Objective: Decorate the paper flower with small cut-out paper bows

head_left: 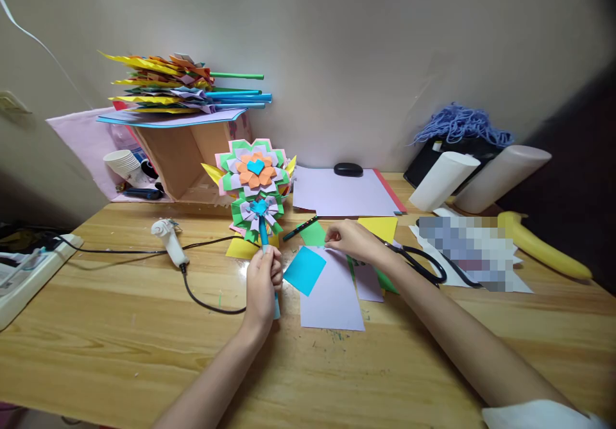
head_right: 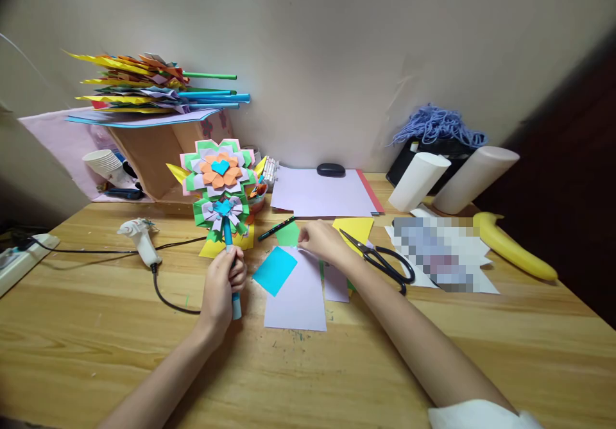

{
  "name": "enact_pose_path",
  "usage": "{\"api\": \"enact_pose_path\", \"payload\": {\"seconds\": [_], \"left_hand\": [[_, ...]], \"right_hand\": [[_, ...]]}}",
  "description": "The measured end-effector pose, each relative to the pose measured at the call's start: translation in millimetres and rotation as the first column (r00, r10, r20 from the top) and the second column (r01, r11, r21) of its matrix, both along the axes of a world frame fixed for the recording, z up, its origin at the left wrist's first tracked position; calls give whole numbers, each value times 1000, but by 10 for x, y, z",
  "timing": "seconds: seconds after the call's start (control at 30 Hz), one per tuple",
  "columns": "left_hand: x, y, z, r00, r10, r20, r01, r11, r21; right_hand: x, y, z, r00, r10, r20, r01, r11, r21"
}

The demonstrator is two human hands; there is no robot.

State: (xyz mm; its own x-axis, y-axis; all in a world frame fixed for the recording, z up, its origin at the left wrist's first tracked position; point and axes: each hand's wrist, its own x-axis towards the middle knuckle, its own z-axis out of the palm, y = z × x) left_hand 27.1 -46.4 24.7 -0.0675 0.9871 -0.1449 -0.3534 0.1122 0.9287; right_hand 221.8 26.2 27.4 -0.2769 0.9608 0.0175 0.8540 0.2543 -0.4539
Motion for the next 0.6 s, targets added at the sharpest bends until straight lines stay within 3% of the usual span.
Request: {"api": "enact_pose_path", "payload": {"seconds": [0.37, 0.6], "left_hand": [[14, -16, 12, 1000, -9, -13, 8, 1000, -18], [1, -21, -16, 1000, -26, -1, 26, 1000, -13]], "right_hand": [[-27, 51, -154, 999, 32, -21, -33, 998, -59], [-73, 59, -199, 997, 38, -62, -39, 999, -17]]}}
